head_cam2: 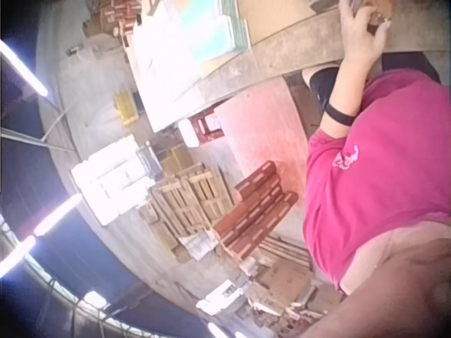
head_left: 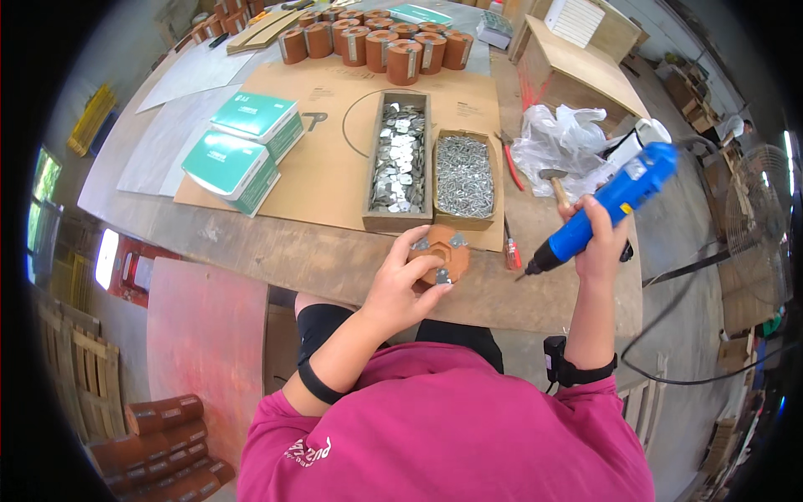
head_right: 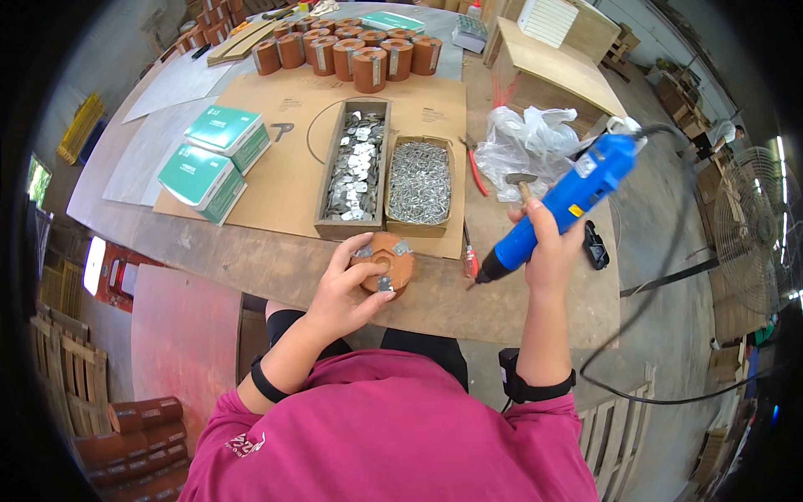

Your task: Attaching metal brackets or hinges to wooden cylindrical components using an electric screwdriver.

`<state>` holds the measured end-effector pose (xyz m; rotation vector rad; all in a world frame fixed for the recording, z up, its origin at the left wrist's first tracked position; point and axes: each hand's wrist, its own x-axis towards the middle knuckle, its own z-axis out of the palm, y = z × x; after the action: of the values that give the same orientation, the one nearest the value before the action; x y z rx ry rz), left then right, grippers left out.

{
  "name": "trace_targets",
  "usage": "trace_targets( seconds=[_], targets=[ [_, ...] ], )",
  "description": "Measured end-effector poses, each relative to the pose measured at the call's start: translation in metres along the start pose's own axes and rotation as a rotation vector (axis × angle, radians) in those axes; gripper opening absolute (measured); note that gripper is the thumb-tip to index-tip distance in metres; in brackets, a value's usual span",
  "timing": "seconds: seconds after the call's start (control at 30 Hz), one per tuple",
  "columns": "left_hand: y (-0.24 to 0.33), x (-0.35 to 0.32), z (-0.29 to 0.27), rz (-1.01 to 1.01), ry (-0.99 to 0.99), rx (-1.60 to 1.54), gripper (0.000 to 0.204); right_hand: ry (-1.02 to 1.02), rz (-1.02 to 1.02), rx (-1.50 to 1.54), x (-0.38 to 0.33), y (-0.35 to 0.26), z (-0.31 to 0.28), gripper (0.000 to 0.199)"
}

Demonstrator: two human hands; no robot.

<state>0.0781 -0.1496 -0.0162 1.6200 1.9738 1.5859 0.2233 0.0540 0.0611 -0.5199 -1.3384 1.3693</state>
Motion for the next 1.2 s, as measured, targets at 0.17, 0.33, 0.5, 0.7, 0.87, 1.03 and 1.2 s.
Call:
trace_targets(
  seconds=[0.17,0.33,0.5,0.7,0.87,1.03,1.2],
  targets=[
    [0.005,0.002,-0.008,-0.021,-0.041,-0.063,0.031,0.028,0.371,-0.48,0.009,0.044,-0.055,0.041],
    [0.001,0.003,-0.01,0.023,-0.045,-0.004,0.055,-0.018,0.469,-0.805,0.012,0.079,-0.087,0.056],
    [0.005,0.008,-0.019,0.007,-0.081,0.162,0.073,-0.17,0.472,-1.164,0.004,0.099,-0.1,0.065],
    [0.0,0.006,-0.026,0.085,-0.09,0.42,0.074,-0.2,0.323,-1.559,-0.008,0.102,-0.093,0.068],
    [0.004,0.0,-0.024,0.041,-0.034,0.438,0.07,-0.558,0.383,-1.548,-0.031,0.031,-0.021,0.046],
    [0.001,-0.005,-0.016,-0.025,0.045,0.326,0.072,-0.709,0.04,-0.923,-0.056,0.035,0.027,0.032],
    [-0.004,-0.011,-0.007,-0.196,0.053,0.2,0.073,-0.735,-0.018,-0.768,-0.071,0.045,0.049,0.03]
  ],
)
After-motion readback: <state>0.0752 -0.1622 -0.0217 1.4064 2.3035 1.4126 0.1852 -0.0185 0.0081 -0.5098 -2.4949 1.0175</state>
